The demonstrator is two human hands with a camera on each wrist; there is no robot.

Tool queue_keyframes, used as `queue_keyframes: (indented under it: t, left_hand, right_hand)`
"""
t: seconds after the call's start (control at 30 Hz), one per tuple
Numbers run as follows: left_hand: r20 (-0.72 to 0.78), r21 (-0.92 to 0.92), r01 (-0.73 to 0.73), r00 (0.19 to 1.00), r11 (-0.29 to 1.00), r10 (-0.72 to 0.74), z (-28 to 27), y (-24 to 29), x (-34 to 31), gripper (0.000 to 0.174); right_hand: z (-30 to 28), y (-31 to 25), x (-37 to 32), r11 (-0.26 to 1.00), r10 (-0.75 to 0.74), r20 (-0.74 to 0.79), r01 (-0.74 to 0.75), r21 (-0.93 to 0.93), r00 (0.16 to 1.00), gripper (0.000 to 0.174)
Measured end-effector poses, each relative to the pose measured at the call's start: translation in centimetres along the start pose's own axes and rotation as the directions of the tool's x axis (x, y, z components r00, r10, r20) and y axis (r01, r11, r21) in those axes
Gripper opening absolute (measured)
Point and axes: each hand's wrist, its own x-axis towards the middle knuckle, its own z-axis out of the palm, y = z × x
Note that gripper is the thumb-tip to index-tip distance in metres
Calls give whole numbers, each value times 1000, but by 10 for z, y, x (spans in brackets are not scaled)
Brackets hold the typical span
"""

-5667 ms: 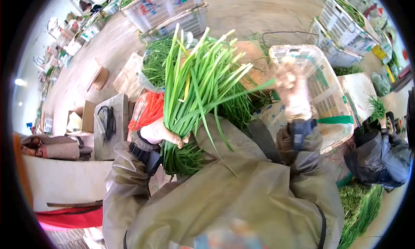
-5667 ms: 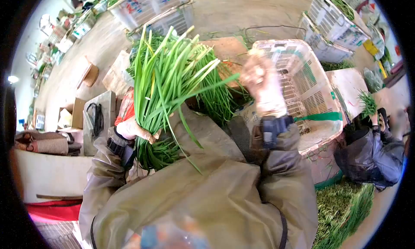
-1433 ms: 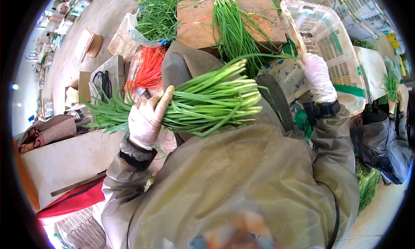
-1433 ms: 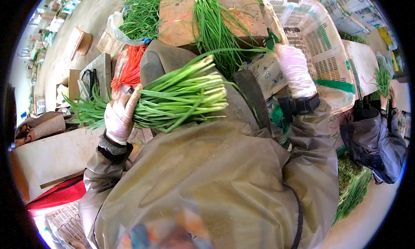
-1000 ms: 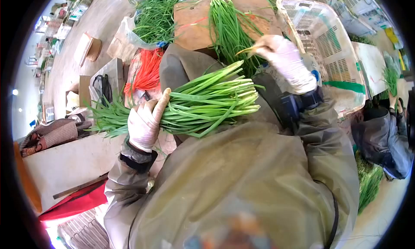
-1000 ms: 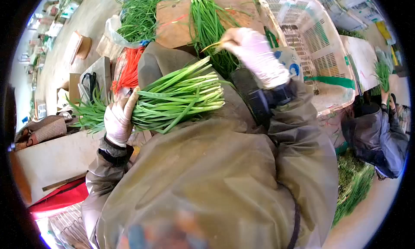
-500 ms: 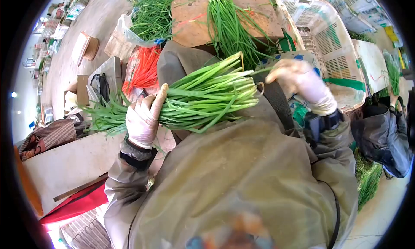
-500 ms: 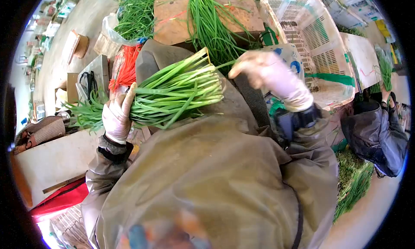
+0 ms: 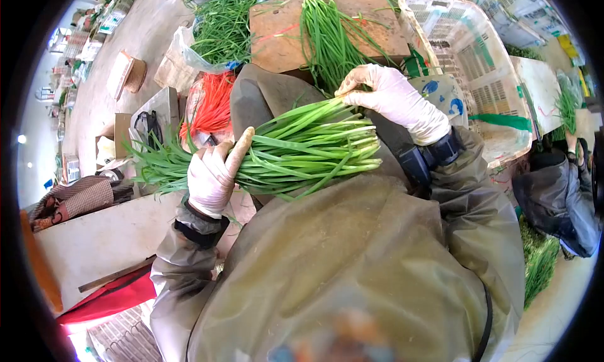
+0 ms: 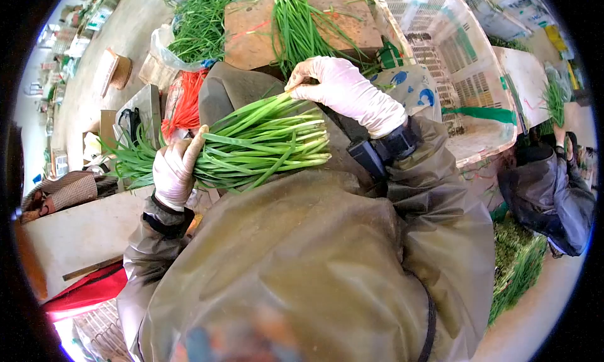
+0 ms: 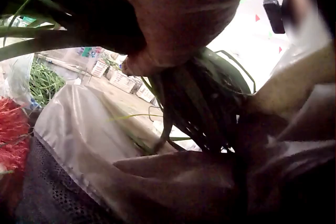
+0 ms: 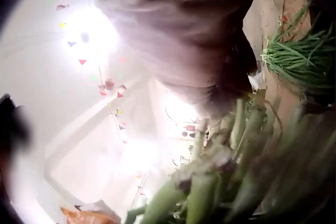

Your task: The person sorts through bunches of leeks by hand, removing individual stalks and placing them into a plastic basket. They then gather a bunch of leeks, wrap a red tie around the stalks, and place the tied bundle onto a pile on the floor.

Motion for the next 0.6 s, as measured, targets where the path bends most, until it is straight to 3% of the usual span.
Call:
queue_keyframes:
  t: [0.03, 0.07, 0.1, 0.13, 0.17, 0.2, 0.23, 0.3, 0.33, 0.37, 0.4, 0.43, 0.47, 0.5, 0.57, 0.6]
  left_hand:
    - [7, -25, -7, 1000, 1000, 7, 2, -1, -2, 69]
    - [15, -30, -11, 1000, 999, 11, 1, -1, -3, 70]
    - [18, -33, -10, 1000, 999, 11, 0, -1, -2, 70]
    - [47, -23, -30, 998, 999, 31, -1, 0, 0, 70]
    - [74, -13, -51, 996, 999, 52, -3, 1, 3, 70]
    - [88, 15, -55, 995, 998, 54, -4, 3, 6, 69]
    - [86, 13, -57, 995, 998, 55, -4, 3, 7, 69]
    - [92, 37, -91, 992, 995, 88, -5, 0, 11, 69]
    - [99, 47, -94, 991, 994, 89, -6, 0, 13, 67]
    - [98, 48, -92, 991, 995, 87, -6, 0, 14, 67]
    - [99, 28, -92, 991, 995, 88, -7, 1, 15, 68]
    - [99, 9, -92, 991, 996, 91, -7, 0, 16, 68]
    - [98, 9, -93, 991, 996, 92, -6, -1, 16, 68]
    - [97, -16, -81, 992, 997, 82, -5, -2, 15, 69]
    - [92, -43, -68, 993, 997, 72, -1, -4, 11, 69]
    - [85, -44, -46, 995, 998, 50, 1, -5, 8, 70]
  right_hand:
    - [0, -1, 3, 990, 9, 33, -13, 139, 999, 18]
    - [0, -7, 6, 999, 11, 24, -10, -50, 1000, 14]
    - [1, -10, 9, 999, 15, 25, -13, -49, 1000, 14]
    - [3, -14, 12, 854, -180, 53, 183, -487, 982, 12]
    - [6, -16, 15, 492, -334, 165, 321, -809, 928, 11]
    - [12, -12, 18, 369, -382, 184, 332, -868, 906, 9]
    - [15, -12, 19, 368, -380, 184, 330, -869, 907, 9]
    - [20, -18, 23, 412, -217, 210, 285, -865, 953, 10]
    - [19, -27, 23, 501, -125, 195, 232, -834, 973, 10]
    - [21, -35, 23, 500, -126, 198, 234, -834, 972, 10]
    - [22, -41, 23, 884, -123, 182, 191, -426, 976, 11]
    - [20, -47, 25, 989, -111, 171, 92, 116, 979, 12]
    - [9, -58, 27, 932, -292, 143, 248, 265, 946, 12]
    - [-7, -75, 19, 901, -199, 74, 153, 405, 977, 9]
    - [-34, -62, 6, 896, -117, -227, 202, 396, 967, 9]
    - [-46, -41, 2, 953, -49, -219, 111, 282, 975, 11]
